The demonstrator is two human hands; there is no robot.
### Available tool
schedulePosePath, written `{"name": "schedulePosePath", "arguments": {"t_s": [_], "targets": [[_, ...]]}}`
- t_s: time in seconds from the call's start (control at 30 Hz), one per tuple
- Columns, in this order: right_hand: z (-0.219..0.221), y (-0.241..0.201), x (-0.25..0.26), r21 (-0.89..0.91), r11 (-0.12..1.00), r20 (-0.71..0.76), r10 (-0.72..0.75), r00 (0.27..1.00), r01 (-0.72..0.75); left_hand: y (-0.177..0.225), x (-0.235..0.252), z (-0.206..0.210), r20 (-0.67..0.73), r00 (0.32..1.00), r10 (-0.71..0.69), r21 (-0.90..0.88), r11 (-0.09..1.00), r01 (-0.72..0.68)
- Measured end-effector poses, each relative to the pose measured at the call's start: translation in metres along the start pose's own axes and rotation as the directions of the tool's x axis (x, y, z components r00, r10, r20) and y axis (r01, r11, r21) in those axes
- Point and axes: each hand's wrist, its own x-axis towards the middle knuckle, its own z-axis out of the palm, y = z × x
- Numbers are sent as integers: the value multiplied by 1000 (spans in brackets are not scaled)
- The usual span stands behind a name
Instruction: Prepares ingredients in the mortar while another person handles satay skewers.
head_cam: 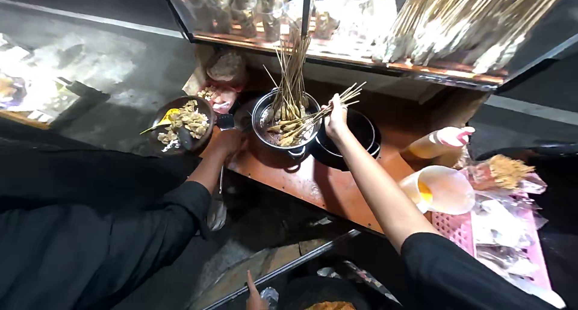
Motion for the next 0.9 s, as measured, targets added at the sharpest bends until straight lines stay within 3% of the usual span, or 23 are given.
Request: {"name": "schedulePosePath", "arguments": {"t_s": [0.27,0.5,0.67,0.77,0.9], "targets": [[46,-9,-15,-127,985,345,-67,936,117,-4,18,-2,19,1000,21,4,1000,-21],[85,-13,-21,-173,921,713,-128,690,350,5,15,-10,20,1000,23,-14,1000,-23],[81,-1,-29,-192,927,634,-134,761,323,6,17,-9,19,1000,19,-16,1000,-18],[84,-3,-28,-200,949,656,-53,753,242,1,22,-4,-3,1000,20,-44,999,-20],[82,5,-27,-190,915,654,-153,741,356,5,25,-3,-2,1000,10,-53,999,-10]]}}
